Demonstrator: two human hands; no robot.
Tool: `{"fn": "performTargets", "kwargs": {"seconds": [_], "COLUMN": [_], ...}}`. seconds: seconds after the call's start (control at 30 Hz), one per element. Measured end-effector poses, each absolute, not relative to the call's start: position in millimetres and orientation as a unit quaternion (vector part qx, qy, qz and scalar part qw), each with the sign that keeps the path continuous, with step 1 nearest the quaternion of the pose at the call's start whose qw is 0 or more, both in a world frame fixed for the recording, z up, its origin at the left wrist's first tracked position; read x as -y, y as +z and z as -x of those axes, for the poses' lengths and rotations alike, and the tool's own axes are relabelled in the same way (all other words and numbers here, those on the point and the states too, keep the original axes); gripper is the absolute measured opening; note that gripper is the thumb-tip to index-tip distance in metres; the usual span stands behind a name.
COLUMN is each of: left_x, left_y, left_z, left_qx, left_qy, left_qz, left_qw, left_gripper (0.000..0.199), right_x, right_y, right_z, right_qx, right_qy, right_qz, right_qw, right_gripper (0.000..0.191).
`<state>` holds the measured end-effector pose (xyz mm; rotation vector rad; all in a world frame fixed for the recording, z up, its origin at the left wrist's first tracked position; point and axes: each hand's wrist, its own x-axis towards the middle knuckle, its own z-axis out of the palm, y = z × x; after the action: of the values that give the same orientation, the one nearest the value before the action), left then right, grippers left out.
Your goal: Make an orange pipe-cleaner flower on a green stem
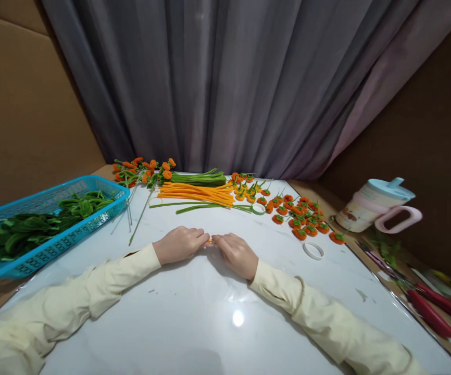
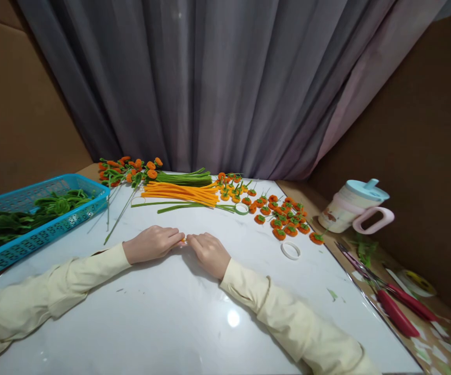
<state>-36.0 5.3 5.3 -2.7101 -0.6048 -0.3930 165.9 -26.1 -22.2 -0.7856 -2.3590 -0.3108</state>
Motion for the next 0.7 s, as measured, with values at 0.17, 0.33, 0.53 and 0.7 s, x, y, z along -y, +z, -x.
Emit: {"fn": "performTargets", "kwargs": {"seconds": [0.17, 0.33, 0.53, 0.7], "left_x": [-7, -8, -6, -10], "left_y": [10, 18, 24, 28], "left_z": [37, 39, 39, 43], "left_qx": [0.204, 0.216, 0.219, 0.23], "left_qy": [-0.114, -0.073, -0.043, -0.038], "left_qz": [0.959, 0.961, 0.964, 0.962], "left_qw": [0.16, 0.154, 0.144, 0.145], "left_gripper": [0.029, 0.023, 0.019, 0.021], "right_x": [26, 27, 27, 22], "right_y": [-23, -22, -21, -24], "right_z": [-166, -165, -164, -168], "right_qx": [0.897, 0.895, 0.893, 0.883], "right_qy": [-0.118, -0.101, -0.091, -0.08], "right_qz": [0.295, 0.3, 0.301, 0.316], "right_qw": [0.306, 0.315, 0.322, 0.336], "right_gripper": [0.026, 0.028, 0.027, 0.022]}}
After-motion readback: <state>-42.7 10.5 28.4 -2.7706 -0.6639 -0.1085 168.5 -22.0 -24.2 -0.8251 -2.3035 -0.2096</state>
